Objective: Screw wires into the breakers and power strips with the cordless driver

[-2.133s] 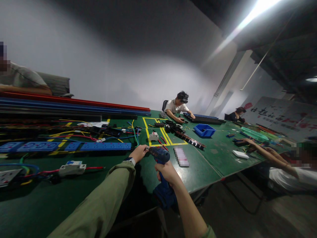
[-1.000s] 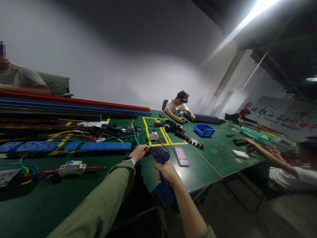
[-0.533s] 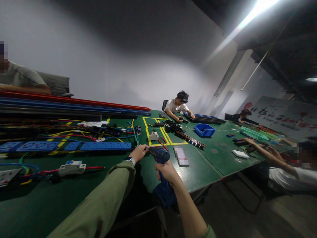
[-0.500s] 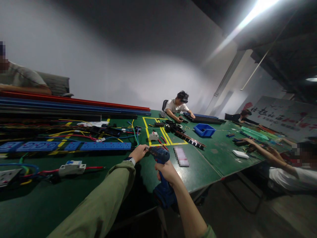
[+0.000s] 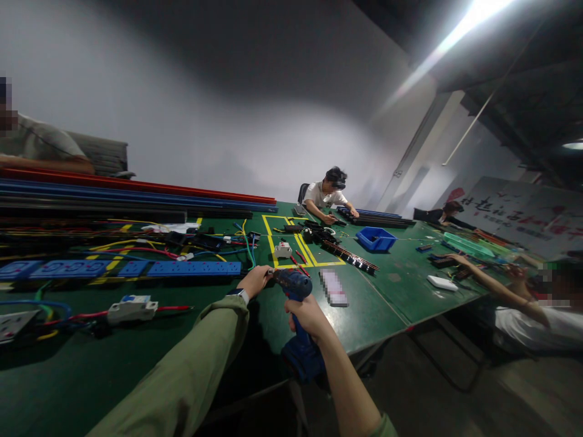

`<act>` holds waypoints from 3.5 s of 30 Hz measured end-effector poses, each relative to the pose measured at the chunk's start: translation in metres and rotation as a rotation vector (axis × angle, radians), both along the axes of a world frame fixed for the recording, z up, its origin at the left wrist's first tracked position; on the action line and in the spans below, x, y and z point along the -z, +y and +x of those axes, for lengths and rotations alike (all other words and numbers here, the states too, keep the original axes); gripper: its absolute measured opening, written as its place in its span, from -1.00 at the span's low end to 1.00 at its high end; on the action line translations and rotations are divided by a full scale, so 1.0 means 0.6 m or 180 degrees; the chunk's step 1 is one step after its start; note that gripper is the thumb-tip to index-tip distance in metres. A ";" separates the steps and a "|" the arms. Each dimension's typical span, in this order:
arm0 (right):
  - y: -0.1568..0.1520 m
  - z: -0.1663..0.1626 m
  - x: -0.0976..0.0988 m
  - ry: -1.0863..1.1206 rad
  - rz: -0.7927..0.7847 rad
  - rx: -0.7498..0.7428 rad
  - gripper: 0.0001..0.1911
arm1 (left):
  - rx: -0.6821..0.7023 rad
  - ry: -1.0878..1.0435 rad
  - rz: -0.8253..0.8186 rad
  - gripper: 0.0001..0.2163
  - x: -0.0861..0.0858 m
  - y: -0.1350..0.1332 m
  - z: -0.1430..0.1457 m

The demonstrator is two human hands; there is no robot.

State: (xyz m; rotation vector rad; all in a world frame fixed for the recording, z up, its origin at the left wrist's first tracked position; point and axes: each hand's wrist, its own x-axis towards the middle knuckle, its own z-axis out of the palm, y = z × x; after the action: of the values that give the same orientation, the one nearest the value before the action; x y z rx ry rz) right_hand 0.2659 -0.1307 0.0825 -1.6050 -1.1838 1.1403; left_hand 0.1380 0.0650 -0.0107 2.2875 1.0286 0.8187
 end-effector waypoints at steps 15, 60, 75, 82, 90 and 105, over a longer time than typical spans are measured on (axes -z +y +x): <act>0.004 0.002 0.006 0.0036 0.0113 -0.0049 -0.85 | 0.0065 0.0126 0.0074 -0.75 0.050 0.040 0.005; 0.002 0.002 0.002 0.0044 0.0050 -0.0042 -0.88 | 0.0034 0.0021 0.0046 -0.79 0.019 0.015 0.002; -0.003 0.000 -0.003 0.0023 0.0030 -0.0036 -0.93 | -0.0051 -0.0022 0.0090 -0.81 0.004 0.001 0.000; 0.000 0.001 0.002 0.0059 0.0163 -0.0060 -0.92 | 0.0029 0.0011 0.0064 -0.78 0.025 0.021 0.004; 0.001 0.002 0.004 0.0097 0.0082 -0.0034 -0.90 | 0.0105 0.0072 0.0146 -0.76 0.056 0.044 0.006; 0.001 0.001 0.002 0.0088 0.0075 -0.0010 -0.90 | 0.0118 0.0049 0.0144 -0.76 0.058 0.046 0.007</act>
State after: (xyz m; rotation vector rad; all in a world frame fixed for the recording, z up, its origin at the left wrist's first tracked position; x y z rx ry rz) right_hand 0.2663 -0.1301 0.0813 -1.5655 -1.1780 1.1431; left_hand 0.1419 0.0926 -0.0455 2.3470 0.9807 0.8184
